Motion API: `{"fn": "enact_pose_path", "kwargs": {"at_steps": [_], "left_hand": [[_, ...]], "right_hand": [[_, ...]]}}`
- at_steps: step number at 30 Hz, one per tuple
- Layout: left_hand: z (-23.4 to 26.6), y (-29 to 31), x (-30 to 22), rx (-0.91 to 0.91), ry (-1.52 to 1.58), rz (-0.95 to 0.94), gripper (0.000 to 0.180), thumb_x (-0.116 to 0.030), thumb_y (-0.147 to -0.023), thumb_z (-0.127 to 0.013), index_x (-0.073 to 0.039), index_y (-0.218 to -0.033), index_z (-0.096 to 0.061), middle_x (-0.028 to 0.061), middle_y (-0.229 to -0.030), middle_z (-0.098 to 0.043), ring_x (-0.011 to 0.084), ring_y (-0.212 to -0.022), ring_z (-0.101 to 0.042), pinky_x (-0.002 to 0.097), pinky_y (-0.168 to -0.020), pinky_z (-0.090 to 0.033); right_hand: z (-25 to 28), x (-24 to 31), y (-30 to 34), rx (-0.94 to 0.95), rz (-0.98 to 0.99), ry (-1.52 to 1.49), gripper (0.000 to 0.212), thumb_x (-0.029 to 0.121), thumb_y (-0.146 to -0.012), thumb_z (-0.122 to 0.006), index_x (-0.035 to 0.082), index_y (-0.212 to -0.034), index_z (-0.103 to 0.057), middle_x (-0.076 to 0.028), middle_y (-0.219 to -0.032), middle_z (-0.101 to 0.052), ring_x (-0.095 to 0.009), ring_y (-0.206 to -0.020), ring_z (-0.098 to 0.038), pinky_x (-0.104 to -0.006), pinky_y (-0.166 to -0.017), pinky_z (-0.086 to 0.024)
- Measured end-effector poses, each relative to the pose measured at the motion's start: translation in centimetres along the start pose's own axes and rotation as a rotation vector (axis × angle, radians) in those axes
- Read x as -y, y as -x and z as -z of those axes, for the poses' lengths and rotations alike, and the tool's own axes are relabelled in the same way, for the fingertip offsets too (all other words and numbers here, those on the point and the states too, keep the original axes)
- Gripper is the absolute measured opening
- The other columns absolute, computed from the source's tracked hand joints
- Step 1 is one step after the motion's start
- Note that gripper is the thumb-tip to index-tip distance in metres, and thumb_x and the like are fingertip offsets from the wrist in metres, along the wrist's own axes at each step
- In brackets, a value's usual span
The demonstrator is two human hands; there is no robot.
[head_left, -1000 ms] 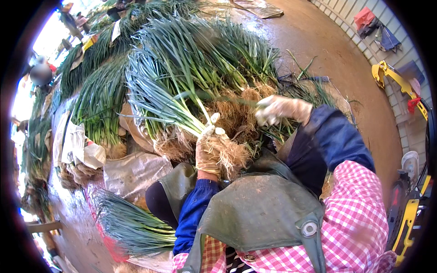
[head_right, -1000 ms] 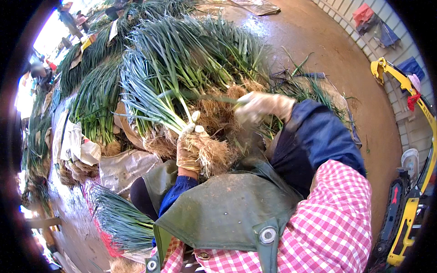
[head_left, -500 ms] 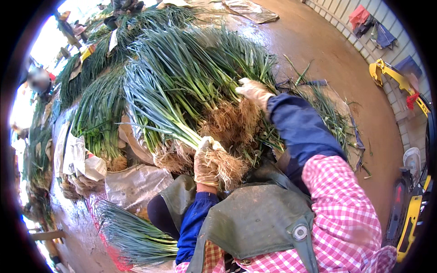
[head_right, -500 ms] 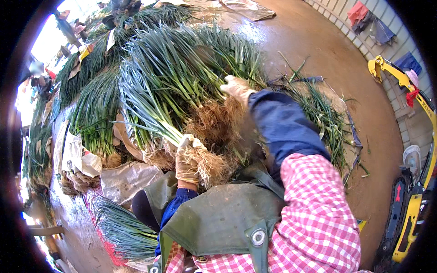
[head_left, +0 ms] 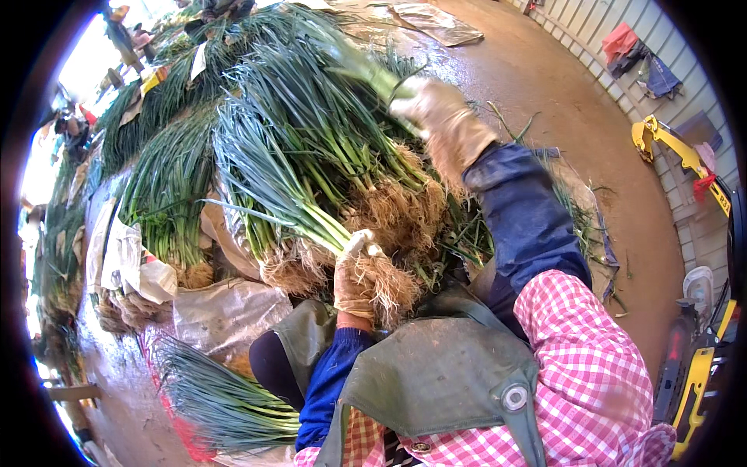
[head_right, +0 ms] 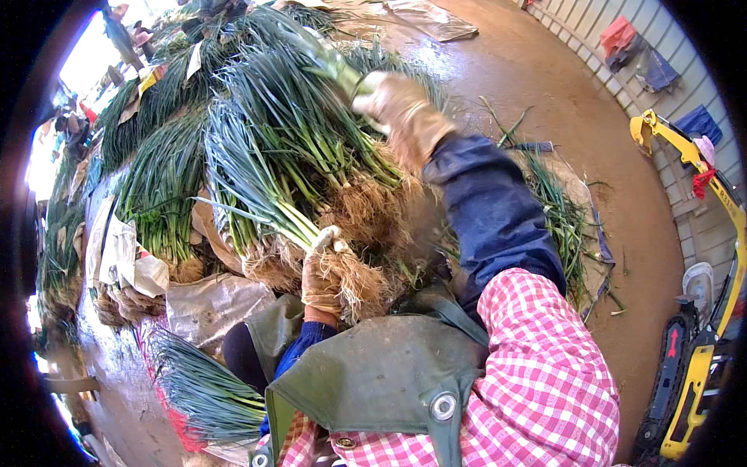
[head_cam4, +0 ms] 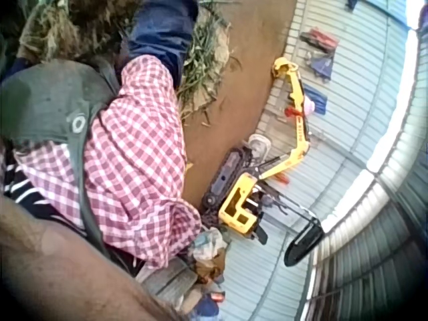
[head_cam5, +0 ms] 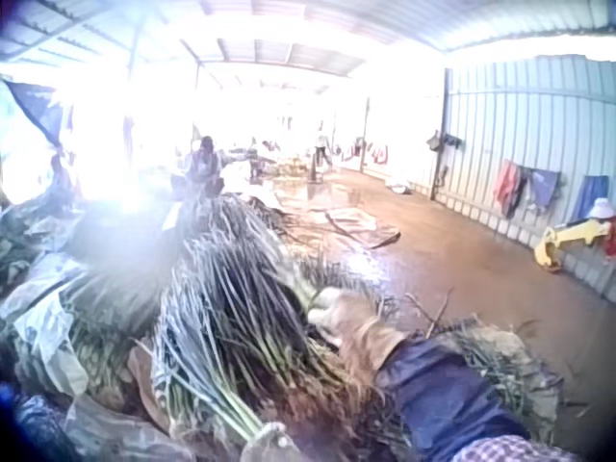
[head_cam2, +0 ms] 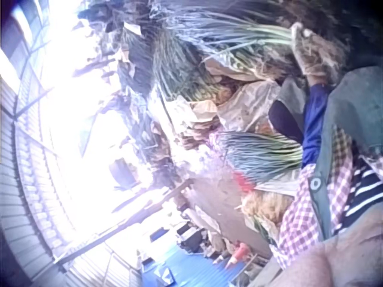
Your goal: The person cleans green onions by pulling off outer leaves and trimming the roots by hand before placing them into a separate bundle.
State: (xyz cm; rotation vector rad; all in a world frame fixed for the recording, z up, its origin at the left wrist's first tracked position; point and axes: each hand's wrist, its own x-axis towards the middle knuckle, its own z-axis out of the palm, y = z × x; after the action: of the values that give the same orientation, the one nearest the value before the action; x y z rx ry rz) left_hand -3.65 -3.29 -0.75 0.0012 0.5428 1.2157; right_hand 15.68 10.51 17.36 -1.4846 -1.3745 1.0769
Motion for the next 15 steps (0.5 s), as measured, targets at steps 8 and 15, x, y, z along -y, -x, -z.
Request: {"fn": "enact_pose_path", "kwargs": {"at_steps": [8, 15], "left_hand": [[-0.5, -0.6, 0.6, -0.042, -0.171, -0.02, 0.016, -0.008, -0.087, -0.061, 0.0, -0.1, -0.064, 0.0107, -0.091, -0.067, 0.0208, -0.077, -0.065, 0.0312, -0.067, -0.055], [0.5, -0.8, 0.8, 0.046, -0.054, -0.006, 0.029, -0.016, -0.093, -0.057, 0.0, -0.117, -0.059, 0.0072, -0.106, -0.065, 0.0163, -0.086, -0.064, 0.0266, -0.068, -0.053]], "right_hand": [[-7.2, -14.1, 0.0, 0.343, -0.11, -0.189, 0.026, 0.022, -0.084, -0.068, 0.003, -0.102, -0.065, -0.006, -0.086, -0.067, -0.015, -0.077, -0.06, -0.0313, -0.076, -0.049], [-9.3, -13.3, 6.3, 0.372, -0.107, -0.477, 0.022, 0.017, -0.089, -0.062, 0.001, -0.105, -0.06, -0.004, -0.083, -0.064, -0.011, -0.069, -0.06, -0.0234, -0.061, -0.05]]}}
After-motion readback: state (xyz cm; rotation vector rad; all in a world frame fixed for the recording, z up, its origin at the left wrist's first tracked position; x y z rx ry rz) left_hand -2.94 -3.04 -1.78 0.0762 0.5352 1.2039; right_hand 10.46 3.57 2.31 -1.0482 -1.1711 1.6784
